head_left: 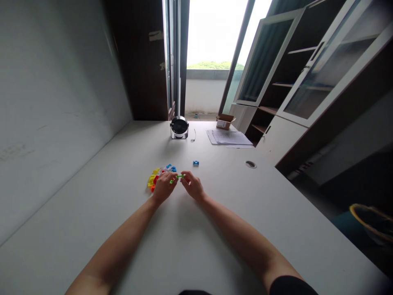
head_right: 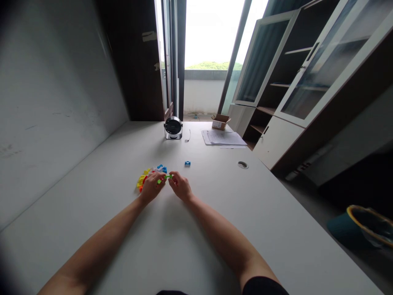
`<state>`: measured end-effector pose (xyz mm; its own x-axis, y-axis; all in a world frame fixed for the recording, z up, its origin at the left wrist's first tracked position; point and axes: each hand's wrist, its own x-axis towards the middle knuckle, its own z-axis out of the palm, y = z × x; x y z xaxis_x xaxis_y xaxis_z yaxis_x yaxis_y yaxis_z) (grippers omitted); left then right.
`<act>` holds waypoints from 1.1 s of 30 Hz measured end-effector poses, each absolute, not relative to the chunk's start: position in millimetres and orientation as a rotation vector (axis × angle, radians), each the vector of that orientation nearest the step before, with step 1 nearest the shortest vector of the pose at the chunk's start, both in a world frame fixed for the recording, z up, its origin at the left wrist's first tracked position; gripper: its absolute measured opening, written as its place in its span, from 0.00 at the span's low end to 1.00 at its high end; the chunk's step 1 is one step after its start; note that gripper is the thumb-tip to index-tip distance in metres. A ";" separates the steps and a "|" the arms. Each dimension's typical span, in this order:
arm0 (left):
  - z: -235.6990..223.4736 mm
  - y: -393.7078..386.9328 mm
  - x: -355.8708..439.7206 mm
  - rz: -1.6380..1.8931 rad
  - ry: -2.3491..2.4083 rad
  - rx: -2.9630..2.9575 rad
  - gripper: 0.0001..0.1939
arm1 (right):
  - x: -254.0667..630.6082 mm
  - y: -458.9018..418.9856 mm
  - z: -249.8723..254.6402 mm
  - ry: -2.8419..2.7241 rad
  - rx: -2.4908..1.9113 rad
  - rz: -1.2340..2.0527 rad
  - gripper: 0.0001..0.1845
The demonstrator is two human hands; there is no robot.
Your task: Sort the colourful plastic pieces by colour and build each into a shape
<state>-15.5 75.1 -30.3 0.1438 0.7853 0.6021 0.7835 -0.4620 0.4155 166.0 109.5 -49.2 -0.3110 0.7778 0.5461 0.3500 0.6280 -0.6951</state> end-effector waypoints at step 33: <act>-28.9 73.1 -19.0 1.196 1.656 2.321 0.12 | 164.2 109.5 -46.3 -1.990 -0.738 0.545 0.10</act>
